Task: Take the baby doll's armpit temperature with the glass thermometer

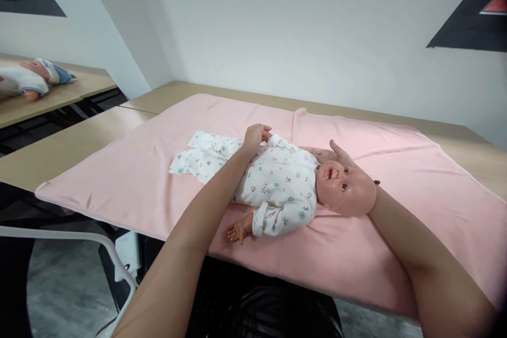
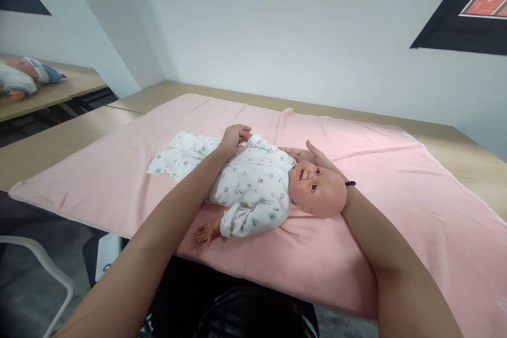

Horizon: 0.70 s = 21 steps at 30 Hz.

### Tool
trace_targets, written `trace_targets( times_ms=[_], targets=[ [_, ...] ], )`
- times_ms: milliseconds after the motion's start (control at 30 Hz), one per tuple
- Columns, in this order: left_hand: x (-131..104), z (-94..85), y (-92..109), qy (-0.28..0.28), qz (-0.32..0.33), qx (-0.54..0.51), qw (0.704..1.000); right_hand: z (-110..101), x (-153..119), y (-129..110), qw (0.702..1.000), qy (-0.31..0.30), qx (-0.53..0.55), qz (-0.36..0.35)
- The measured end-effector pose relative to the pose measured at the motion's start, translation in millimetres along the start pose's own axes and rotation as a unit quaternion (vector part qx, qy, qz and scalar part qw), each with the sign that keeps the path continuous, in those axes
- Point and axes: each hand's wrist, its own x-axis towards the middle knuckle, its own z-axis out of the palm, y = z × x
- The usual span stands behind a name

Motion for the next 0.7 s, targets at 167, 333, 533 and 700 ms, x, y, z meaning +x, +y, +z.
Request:
trace_targets(
  times_ms=[167, 333, 533, 700],
  targets=[
    [-1.4, 0.5, 3.6, 0.017, 0.0, -0.028, 0.999, -1.9, 6.6, -2.5, 0.999, 0.003, 0.042, 0.003],
    [5.0, -0.8, -0.3, 0.023, 0.004, -0.031, 0.999, -2.0, 6.2, -2.5, 0.998, -0.02, 0.058, 0.024],
    [4.8, -0.1, 0.1, 0.008, 0.009, -0.052, 0.999, -2.4, 6.6, -3.1, 1.0, 0.003, 0.029, -0.006],
    [3.4, -0.6, 1.9, 0.003, -0.008, -0.048, 0.999, 0.3, 1.5, -1.4, 1.0, -0.01, 0.022, 0.021]
  ],
)
